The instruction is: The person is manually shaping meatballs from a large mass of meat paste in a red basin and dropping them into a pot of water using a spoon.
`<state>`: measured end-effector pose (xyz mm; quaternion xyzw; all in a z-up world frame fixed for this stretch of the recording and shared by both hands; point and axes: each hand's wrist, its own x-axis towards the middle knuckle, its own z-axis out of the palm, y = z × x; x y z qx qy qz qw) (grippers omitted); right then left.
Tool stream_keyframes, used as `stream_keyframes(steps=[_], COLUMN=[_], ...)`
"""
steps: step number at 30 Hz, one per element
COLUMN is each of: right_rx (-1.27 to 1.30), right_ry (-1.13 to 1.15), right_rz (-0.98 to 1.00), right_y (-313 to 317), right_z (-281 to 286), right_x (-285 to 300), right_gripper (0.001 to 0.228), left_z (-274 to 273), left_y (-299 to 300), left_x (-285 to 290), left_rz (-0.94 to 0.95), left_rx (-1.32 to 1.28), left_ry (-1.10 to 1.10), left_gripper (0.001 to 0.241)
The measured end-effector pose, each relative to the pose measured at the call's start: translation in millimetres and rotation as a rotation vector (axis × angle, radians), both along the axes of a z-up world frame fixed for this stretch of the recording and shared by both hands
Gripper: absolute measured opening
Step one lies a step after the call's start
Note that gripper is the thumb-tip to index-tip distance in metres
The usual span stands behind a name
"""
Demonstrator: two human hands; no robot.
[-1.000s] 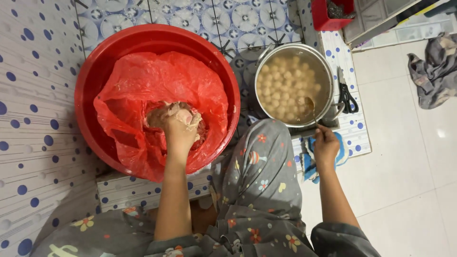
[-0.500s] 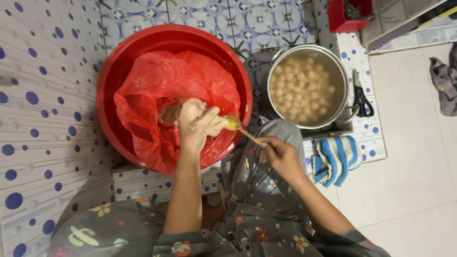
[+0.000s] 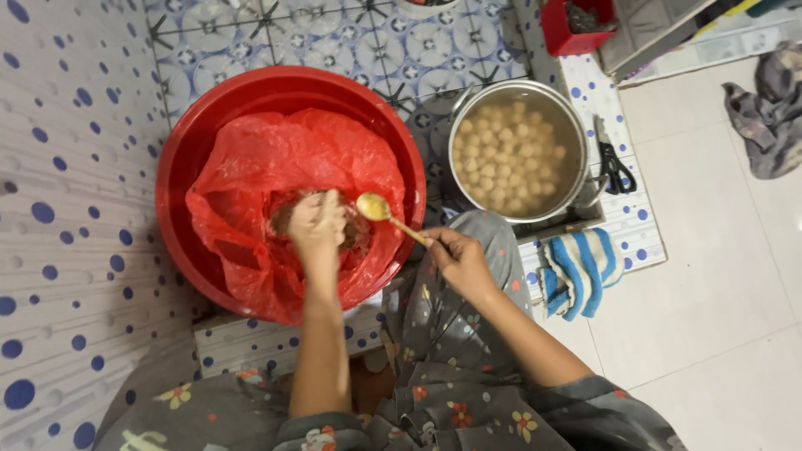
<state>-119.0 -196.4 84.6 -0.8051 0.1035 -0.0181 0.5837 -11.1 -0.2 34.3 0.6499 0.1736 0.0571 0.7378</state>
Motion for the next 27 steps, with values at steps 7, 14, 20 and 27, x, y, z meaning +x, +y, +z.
stream_keyframes(steps=[7, 14, 20, 27], right_rx=[0.064, 0.2, 0.332, 0.367], right_ry=[-0.16, -0.174, -0.15, -0.146], right_rz=[-0.175, -0.238, -0.292, -0.301], right_y=[-3, -9, -8, -7], right_z=[-52, -73, -75, -86], right_x=[4, 9, 17, 29], right_gripper=[0.018, 0.018, 0.018, 0.016], left_z=[-29, 18, 24, -27], left_y=[23, 16, 16, 25], left_x=[7, 3, 1, 12], left_rz=[0.038, -0.248, 0.047, 0.023], left_rx=[-0.037, 0.252, -0.209, -0.121], left_ry=[0.274, 0.11, 0.242, 0.232], left_gripper=[0.029, 0.032, 0.035, 0.017])
